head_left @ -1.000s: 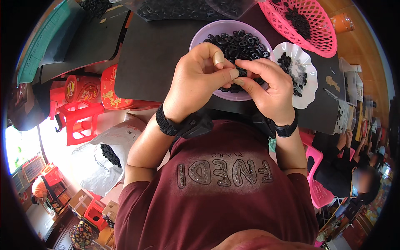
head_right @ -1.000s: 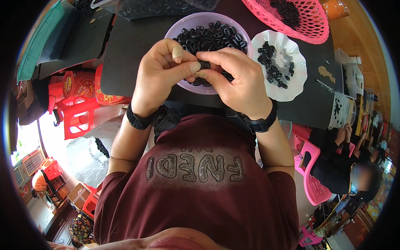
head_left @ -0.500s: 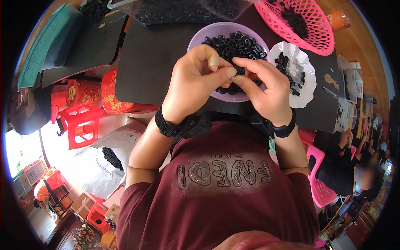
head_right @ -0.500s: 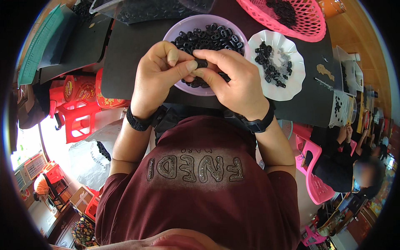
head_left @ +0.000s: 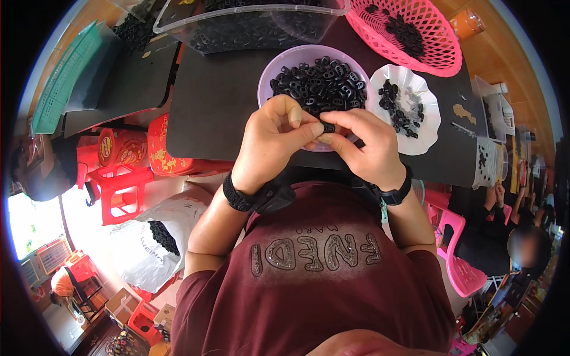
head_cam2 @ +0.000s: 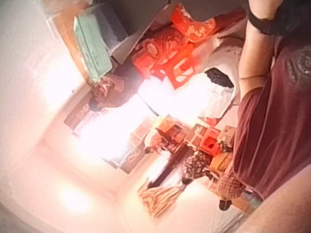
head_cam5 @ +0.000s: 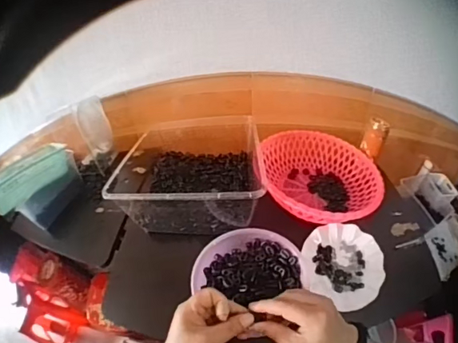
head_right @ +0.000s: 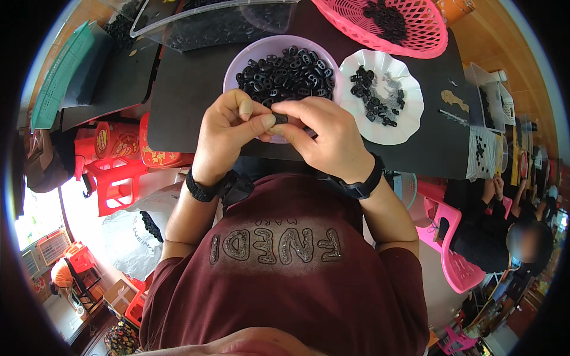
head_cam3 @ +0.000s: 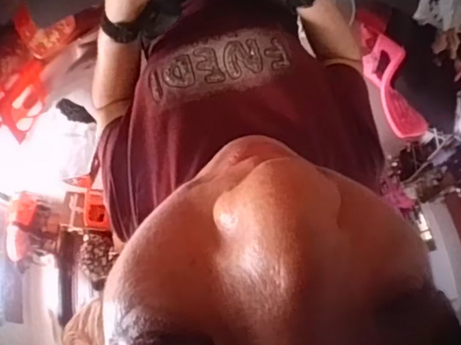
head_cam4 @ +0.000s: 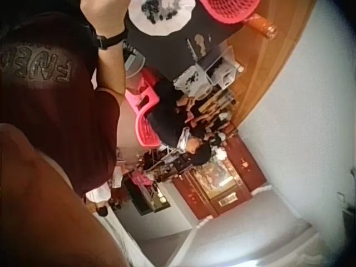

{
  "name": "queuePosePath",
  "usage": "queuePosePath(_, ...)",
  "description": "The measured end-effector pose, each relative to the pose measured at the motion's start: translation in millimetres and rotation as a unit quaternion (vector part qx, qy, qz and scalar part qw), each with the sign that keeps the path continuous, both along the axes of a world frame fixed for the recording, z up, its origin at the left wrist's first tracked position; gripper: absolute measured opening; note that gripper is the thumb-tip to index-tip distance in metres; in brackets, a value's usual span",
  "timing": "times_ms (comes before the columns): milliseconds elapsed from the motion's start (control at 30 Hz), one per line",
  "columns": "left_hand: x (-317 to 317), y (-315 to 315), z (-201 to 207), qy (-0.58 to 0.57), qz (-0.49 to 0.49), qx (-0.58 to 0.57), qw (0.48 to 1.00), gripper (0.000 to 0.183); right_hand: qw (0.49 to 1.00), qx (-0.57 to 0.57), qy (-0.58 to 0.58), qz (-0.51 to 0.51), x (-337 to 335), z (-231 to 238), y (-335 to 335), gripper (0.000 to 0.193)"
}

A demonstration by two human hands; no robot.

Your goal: The person assembles plastic cord locks by taking components from the plates and fitting the inner pieces into the lock bodies by hand.

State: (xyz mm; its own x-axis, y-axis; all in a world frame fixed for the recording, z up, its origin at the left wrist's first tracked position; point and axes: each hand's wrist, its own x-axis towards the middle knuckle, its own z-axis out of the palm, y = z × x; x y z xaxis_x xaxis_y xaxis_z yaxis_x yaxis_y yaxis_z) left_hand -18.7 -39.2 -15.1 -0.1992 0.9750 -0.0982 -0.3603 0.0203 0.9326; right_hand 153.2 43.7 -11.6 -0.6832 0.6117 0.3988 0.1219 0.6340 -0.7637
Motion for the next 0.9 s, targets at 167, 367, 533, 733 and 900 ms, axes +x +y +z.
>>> queuePosePath(167, 7.1, -4.8, -5.8, 0.018, -0.040, -0.007, 0.999, 0.025, 0.999, 0.041, 0.021, 0.005, 12.1, -7.6, -1.9, 0.024)
queuePosePath(367, 19.9, -3.2, 3.0, 0.036, -0.004, 0.002, 0.999, 0.019, 0.999, -0.015, -0.005, -0.028, 35.3, 12.9, 20.7, 0.019)
queuePosePath(533, 22.6, -11.9, 33.5, 0.107, -0.137, 0.101, 0.980, 0.019, 0.983, 0.043, -0.006, -0.181, 59.5, 43.9, 89.4, 0.020)
queuePosePath(733, 45.9, 2.8, 82.2, 0.070, -0.270, 0.301, 0.912, 0.041, 0.944, 0.193, -0.037, -0.265, 56.3, 66.6, 129.3, 0.032)
queuePosePath(900, 55.4, 7.8, 82.4, 0.020, -0.270, 0.323, 0.907, 0.043, 0.970, 0.189, -0.133, -0.074, 6.9, 58.8, 101.5, 0.016)
